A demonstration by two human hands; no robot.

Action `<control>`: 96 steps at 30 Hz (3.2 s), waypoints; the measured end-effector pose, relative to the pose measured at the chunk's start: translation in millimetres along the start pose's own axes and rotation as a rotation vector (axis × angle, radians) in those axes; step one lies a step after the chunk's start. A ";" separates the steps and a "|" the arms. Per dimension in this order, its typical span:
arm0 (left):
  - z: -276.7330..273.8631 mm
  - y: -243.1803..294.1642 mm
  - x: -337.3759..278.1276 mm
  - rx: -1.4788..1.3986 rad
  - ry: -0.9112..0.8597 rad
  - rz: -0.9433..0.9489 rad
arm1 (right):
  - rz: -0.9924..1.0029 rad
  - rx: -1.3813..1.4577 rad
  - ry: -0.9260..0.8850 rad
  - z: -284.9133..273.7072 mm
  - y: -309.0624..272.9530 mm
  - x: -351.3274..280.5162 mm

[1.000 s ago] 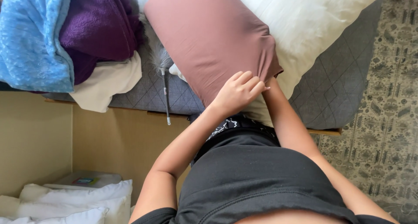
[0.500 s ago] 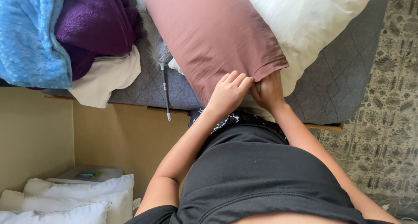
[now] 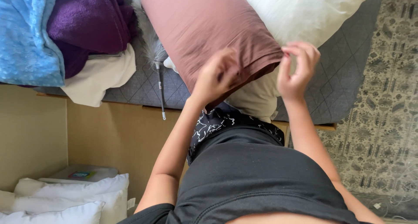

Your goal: The person places a brown pillowcase onto a white pillow, adjusting the fabric to fit the corners. They then use a feather duster to clean the surface of the pillowcase and the pillow itself.

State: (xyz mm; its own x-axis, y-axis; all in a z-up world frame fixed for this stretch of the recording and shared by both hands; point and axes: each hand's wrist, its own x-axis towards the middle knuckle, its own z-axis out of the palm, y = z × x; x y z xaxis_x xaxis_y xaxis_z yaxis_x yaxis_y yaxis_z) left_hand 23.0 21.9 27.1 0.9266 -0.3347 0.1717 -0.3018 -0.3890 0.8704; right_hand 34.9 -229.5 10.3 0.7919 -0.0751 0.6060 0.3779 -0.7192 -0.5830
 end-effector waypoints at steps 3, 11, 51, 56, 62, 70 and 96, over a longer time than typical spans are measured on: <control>16.7 -23.1 7.1 0.185 0.230 -0.013 | -0.116 -0.011 -0.060 25.9 -30.1 29.5; 55.1 -70.8 -33.5 0.531 0.141 -0.029 | -0.002 -0.182 -0.477 97.6 11.6 18.0; 55.9 -95.1 -39.6 -1.538 0.365 -0.566 | -0.349 0.032 -0.733 43.5 -115.2 47.3; 97.5 -206.6 -84.1 -1.392 0.395 -0.624 | -0.425 -0.013 -0.888 82.2 -50.6 -36.0; 78.4 -127.1 -54.2 -0.900 0.641 -0.448 | -0.404 -0.040 -0.818 87.1 -32.4 -27.2; 39.3 -112.4 -46.7 -0.238 0.664 -0.475 | 1.065 -0.660 -0.226 -89.1 98.9 42.4; -21.3 -267.6 -42.9 -0.652 0.463 -0.872 | 1.151 -0.689 -0.112 -140.3 158.2 -52.5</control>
State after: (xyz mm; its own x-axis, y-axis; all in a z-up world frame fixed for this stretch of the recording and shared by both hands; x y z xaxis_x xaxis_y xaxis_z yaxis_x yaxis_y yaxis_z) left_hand 68.8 158.6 -203.4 0.7964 0.2221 -0.5626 0.5196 0.2248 0.8243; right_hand -14.2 -436.3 -37.9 0.5407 -0.8345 -0.1064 -0.8137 -0.4867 -0.3179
